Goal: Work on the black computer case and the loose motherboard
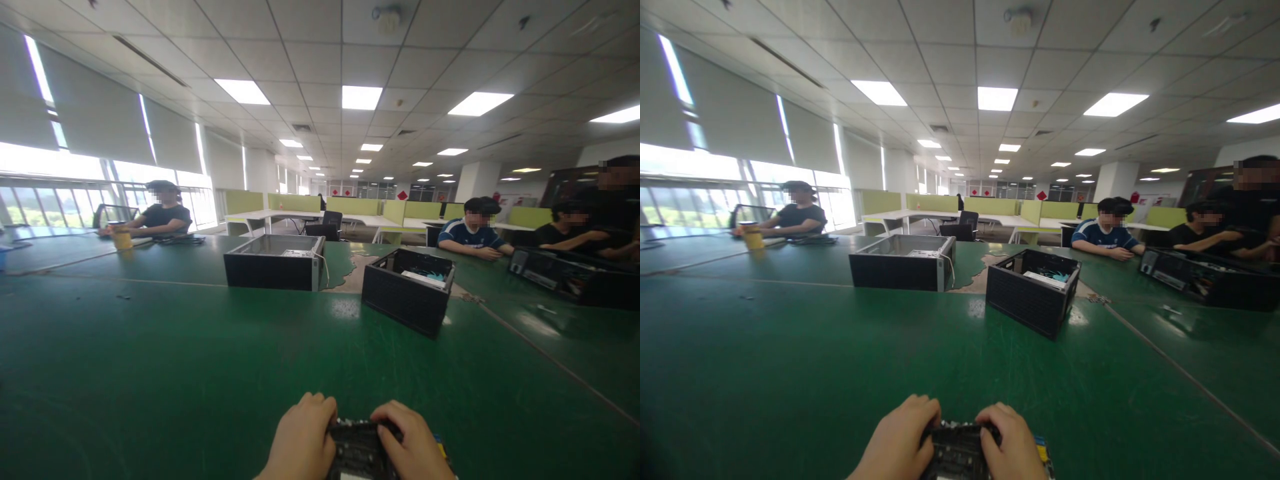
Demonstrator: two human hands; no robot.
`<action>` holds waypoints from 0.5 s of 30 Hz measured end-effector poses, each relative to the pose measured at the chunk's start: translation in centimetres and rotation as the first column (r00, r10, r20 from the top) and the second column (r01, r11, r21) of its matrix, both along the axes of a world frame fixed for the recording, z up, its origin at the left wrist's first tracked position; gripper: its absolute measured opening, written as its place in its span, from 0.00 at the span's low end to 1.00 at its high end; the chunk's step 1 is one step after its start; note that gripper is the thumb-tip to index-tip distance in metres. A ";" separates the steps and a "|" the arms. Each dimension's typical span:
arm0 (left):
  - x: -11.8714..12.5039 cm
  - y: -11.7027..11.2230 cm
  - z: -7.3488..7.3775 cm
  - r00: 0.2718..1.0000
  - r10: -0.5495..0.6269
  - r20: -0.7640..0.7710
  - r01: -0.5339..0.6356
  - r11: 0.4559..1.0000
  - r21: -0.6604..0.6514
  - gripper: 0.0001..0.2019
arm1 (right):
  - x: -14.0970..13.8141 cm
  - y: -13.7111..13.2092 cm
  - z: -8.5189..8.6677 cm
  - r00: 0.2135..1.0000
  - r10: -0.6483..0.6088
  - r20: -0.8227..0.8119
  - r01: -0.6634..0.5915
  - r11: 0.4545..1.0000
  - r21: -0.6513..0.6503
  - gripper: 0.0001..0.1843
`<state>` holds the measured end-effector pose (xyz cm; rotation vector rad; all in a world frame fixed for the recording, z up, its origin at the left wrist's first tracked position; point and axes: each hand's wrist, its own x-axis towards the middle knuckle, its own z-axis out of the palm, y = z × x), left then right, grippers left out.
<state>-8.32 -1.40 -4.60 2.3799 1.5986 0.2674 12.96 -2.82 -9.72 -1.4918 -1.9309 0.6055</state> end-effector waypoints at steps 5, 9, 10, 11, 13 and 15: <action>0.1 0.0 0.1 1.000 -0.008 0.002 0.008 1.000 -0.006 0.12 | -0.2 0.0 0.3 1.000 -0.005 -0.003 0.005 1.000 -0.001 0.12; 0.0 0.1 0.0 1.000 -0.011 0.009 0.011 1.000 0.012 0.11 | -0.2 0.0 0.4 1.000 -0.010 -0.003 0.010 1.000 0.003 0.12; 0.0 0.1 0.0 1.000 -0.012 0.009 0.012 1.000 0.013 0.11 | -0.2 -0.1 0.4 1.000 -0.007 -0.003 0.007 1.000 0.004 0.12; -0.1 0.1 -0.1 1.000 -0.013 0.010 0.012 1.000 0.014 0.11 | -0.2 -0.1 0.3 1.000 -0.005 -0.002 0.005 1.000 0.005 0.12; -0.1 0.1 -0.1 1.000 -0.014 0.011 0.014 1.000 0.017 0.11 | -0.1 -0.1 0.1 1.000 -0.001 -0.002 0.001 1.000 0.008 0.12; 0.0 0.0 0.0 1.000 -0.014 0.008 0.014 1.000 0.009 0.11 | -0.1 0.0 0.0 1.000 0.001 -0.001 -0.001 1.000 0.009 0.12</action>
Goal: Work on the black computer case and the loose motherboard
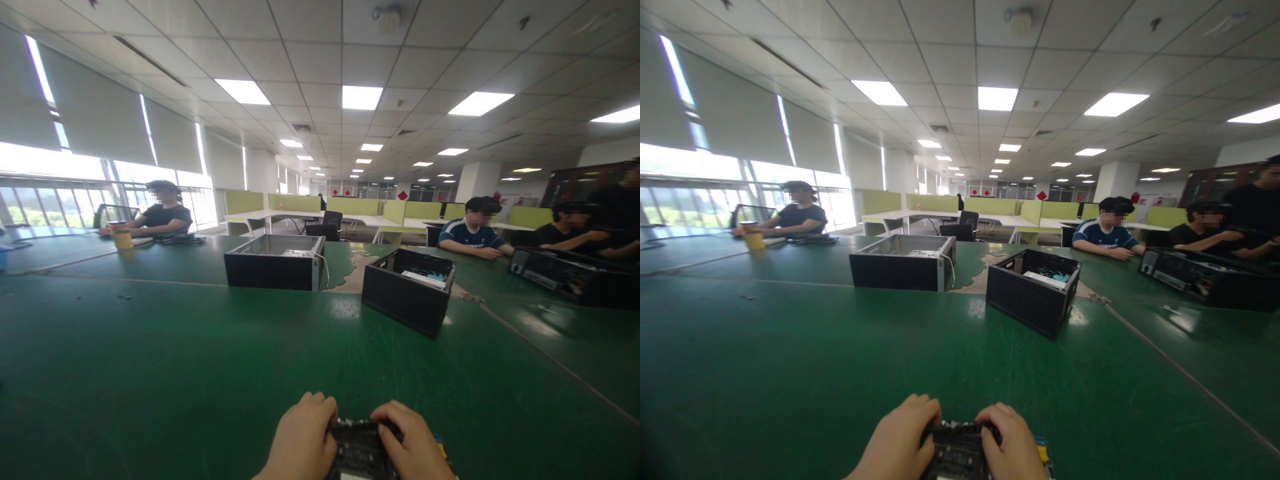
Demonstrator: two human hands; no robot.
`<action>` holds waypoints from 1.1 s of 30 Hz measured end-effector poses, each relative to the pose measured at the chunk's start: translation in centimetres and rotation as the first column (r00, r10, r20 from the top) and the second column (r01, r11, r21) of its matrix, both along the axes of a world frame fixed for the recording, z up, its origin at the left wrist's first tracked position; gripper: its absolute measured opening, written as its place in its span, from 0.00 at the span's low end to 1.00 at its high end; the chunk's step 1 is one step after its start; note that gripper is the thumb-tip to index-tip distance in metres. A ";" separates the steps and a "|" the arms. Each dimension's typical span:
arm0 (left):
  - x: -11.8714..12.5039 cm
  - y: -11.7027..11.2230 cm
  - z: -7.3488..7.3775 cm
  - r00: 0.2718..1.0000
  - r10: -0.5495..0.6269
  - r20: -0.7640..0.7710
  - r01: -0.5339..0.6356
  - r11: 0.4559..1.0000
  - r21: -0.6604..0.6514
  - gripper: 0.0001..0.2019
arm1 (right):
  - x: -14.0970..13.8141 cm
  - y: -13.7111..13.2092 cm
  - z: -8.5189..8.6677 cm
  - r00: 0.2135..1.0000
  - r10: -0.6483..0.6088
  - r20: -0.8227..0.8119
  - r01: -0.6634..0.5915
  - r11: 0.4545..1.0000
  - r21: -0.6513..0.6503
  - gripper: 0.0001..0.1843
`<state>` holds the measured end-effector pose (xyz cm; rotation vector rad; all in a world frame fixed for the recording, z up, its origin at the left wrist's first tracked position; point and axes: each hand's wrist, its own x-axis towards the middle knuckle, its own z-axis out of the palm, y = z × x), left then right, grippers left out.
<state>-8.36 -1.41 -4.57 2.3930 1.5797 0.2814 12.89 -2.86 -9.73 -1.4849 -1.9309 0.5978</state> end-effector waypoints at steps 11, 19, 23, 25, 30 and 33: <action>-0.1 0.0 -0.1 1.000 -0.018 0.023 0.018 1.000 0.007 0.10 | 0.0 0.2 0.1 1.000 0.007 -0.011 -0.007 1.000 -0.009 0.13; -0.1 0.1 0.0 0.999 -0.008 0.034 0.008 1.000 -0.001 0.10 | 0.0 0.0 0.2 1.000 0.005 -0.018 -0.005 1.000 -0.005 0.13; -0.1 0.0 0.0 0.999 -0.014 0.045 0.013 1.000 0.003 0.10 | -0.1 -0.2 0.5 0.999 -0.007 -0.049 0.007 1.000 -0.003 0.14; -0.1 -0.1 0.0 0.999 -0.016 0.049 0.016 1.000 0.004 0.10 | -0.1 -0.3 0.6 0.998 -0.009 -0.059 0.009 1.000 0.002 0.14; 0.0 -0.1 0.1 0.995 -0.023 0.092 0.021 0.999 0.028 0.09 | -0.2 -0.5 0.9 0.997 -0.011 -0.074 0.012 1.000 0.015 0.14; 0.0 -0.1 0.0 0.992 -0.022 0.126 0.018 0.999 0.035 0.10 | -0.2 -0.5 0.9 0.998 -0.008 -0.067 0.009 1.000 0.010 0.13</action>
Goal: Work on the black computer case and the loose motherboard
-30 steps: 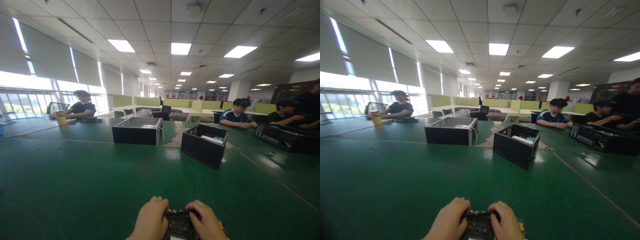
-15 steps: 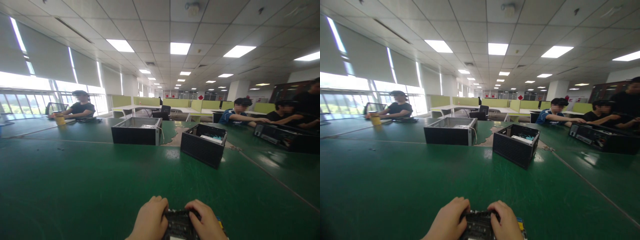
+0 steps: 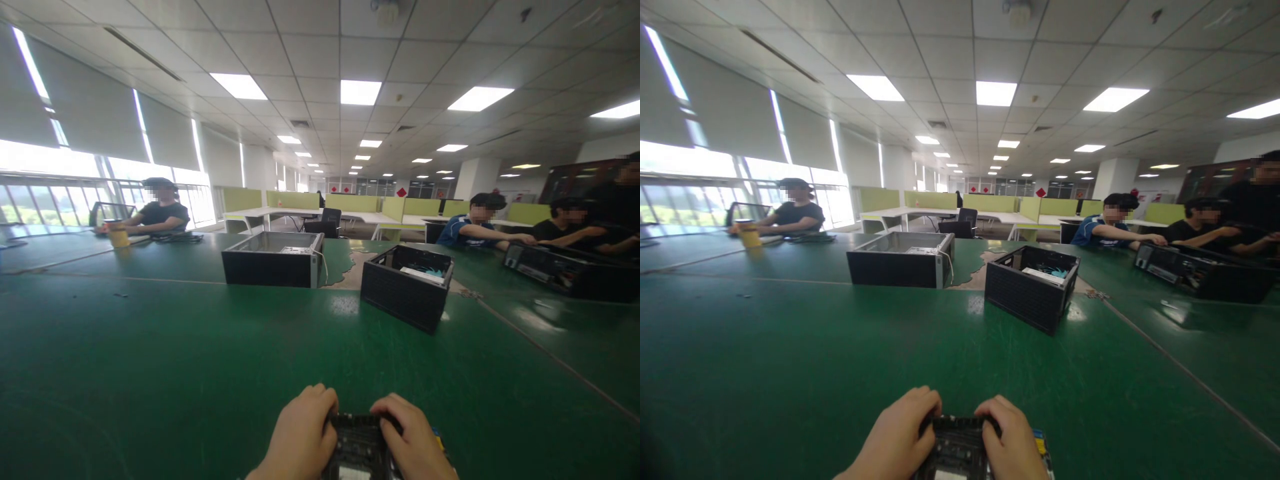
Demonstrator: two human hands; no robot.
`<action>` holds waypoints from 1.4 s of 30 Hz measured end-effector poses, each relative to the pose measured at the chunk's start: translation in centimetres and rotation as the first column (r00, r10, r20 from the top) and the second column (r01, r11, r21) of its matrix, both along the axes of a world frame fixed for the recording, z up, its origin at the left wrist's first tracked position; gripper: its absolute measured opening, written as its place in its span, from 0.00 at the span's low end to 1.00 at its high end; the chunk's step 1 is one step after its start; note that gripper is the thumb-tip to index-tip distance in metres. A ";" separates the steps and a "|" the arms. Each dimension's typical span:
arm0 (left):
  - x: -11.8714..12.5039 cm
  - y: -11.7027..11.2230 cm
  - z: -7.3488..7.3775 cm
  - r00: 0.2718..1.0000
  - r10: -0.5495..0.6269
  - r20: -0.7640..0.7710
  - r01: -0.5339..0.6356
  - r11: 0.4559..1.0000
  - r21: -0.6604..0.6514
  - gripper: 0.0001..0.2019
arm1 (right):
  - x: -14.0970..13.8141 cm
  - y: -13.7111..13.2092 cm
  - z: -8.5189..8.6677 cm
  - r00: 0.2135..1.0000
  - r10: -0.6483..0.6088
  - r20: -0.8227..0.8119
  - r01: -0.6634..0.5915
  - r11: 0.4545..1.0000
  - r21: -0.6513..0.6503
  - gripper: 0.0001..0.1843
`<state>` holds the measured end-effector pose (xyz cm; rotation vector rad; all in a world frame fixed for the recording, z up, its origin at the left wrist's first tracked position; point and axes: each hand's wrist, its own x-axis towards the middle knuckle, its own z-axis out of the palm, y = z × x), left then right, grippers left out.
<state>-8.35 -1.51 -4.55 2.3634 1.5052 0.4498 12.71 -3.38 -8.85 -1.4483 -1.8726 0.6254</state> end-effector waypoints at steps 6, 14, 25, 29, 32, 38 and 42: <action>0.1 -0.1 0.2 0.999 -0.008 0.032 0.008 1.000 0.002 0.10 | 0.1 -0.1 0.2 0.999 -0.013 -0.036 0.014 1.000 0.022 0.13; -0.1 0.2 -0.2 0.999 -0.031 0.030 0.031 0.999 0.008 0.10 | 0.0 -0.1 0.3 0.999 -0.026 -0.040 0.026 1.000 0.005 0.12; -1.5 1.2 0.7 0.989 -0.034 0.141 0.041 0.998 -0.045 0.14 | -0.1 -0.3 0.4 0.996 -0.052 -0.071 0.054 0.998 0.022 0.13; -2.7 2.0 1.5 0.989 0.013 0.149 -0.004 0.998 -0.056 0.13 | 0.0 -0.2 0.5 0.996 -0.071 -0.058 0.071 0.997 -0.002 0.12; -3.2 1.9 1.9 0.999 0.019 0.036 -0.015 0.994 -0.108 0.12 | 0.2 -0.1 0.2 0.994 -0.086 -0.070 0.086 0.996 -0.002 0.12; -3.4 1.6 2.5 0.998 0.039 -0.041 -0.044 0.989 -0.144 0.12 | 0.4 0.2 -0.2 0.987 -0.131 -0.089 0.132 0.991 0.012 0.12; -3.4 1.6 2.5 1.000 0.013 -0.018 -0.016 0.989 -0.148 0.12 | 0.3 0.1 -0.1 0.986 -0.140 -0.093 0.143 0.990 0.022 0.11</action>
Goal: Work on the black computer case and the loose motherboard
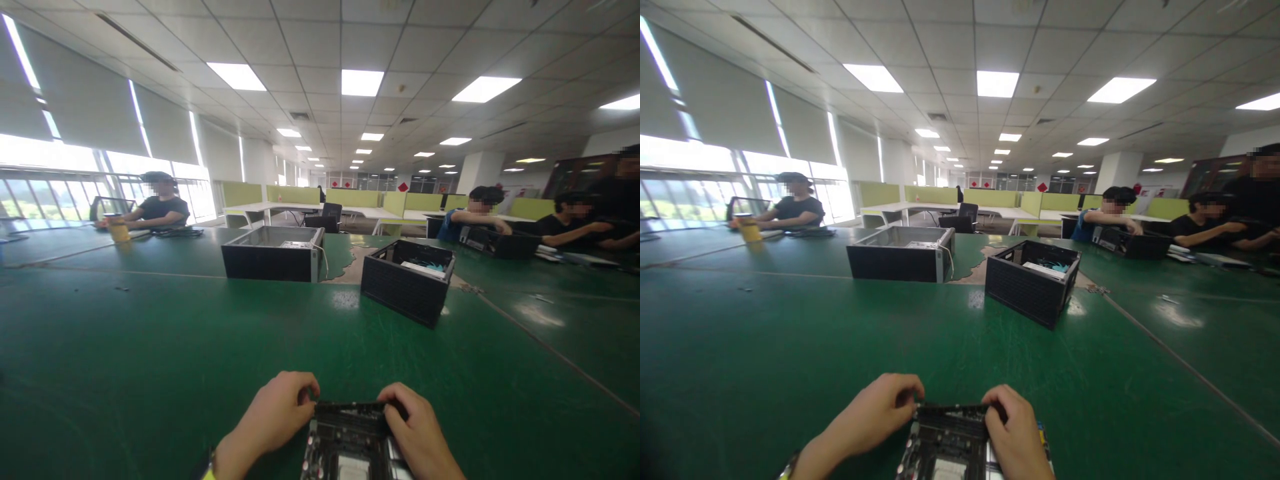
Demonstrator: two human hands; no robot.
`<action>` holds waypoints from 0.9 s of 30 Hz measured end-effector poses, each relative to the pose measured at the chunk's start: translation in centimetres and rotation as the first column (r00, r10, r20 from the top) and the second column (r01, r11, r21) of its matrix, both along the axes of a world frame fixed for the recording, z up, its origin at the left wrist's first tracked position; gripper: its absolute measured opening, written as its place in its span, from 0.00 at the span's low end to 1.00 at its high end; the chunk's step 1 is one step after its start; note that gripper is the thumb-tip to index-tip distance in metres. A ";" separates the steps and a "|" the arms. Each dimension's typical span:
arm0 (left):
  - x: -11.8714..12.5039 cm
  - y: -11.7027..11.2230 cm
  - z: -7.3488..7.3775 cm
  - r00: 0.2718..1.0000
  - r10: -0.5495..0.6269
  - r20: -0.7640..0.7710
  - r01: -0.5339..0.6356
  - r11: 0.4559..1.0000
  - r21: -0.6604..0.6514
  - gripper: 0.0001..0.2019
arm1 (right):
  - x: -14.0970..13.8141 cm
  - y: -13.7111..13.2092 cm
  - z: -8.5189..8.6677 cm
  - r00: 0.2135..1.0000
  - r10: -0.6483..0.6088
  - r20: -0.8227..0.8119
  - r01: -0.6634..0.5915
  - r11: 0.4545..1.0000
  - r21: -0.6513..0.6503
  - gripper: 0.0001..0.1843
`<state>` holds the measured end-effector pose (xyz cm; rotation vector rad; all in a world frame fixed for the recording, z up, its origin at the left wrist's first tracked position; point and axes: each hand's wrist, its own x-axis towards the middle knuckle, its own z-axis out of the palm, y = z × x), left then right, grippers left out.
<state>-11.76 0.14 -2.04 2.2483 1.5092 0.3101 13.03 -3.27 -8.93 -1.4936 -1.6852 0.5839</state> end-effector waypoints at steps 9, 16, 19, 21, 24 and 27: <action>0.3 0.0 -1.1 0.999 -0.044 -0.030 0.046 0.997 0.058 0.10 | 0.1 0.1 0.0 1.000 0.009 -0.020 -0.009 1.000 0.001 0.12; 0.7 0.0 -1.5 0.999 -0.044 -0.021 0.046 0.996 0.078 0.09 | 0.0 -0.1 0.3 0.995 0.100 0.001 -0.100 0.995 0.002 0.14; 0.9 -0.2 -1.5 0.999 -0.025 -0.040 0.028 0.996 0.080 0.08 | -0.2 -0.3 0.5 0.998 0.068 -0.004 -0.068 0.998 -0.007 0.14; 0.9 -0.2 -1.4 0.999 -0.007 -0.052 0.011 0.997 0.080 0.08 | -0.2 -0.4 0.6 0.998 0.058 -0.009 -0.059 0.998 -0.015 0.14; 1.0 -0.3 -1.4 0.998 0.009 -0.056 -0.004 0.997 0.082 0.09 | -0.2 -0.4 0.6 0.998 0.060 -0.011 -0.060 0.998 -0.025 0.14; 1.1 -0.3 -1.4 0.998 0.023 -0.066 -0.017 0.995 0.095 0.10 | -0.3 -0.3 0.7 0.998 0.060 -0.005 -0.060 0.998 -0.031 0.14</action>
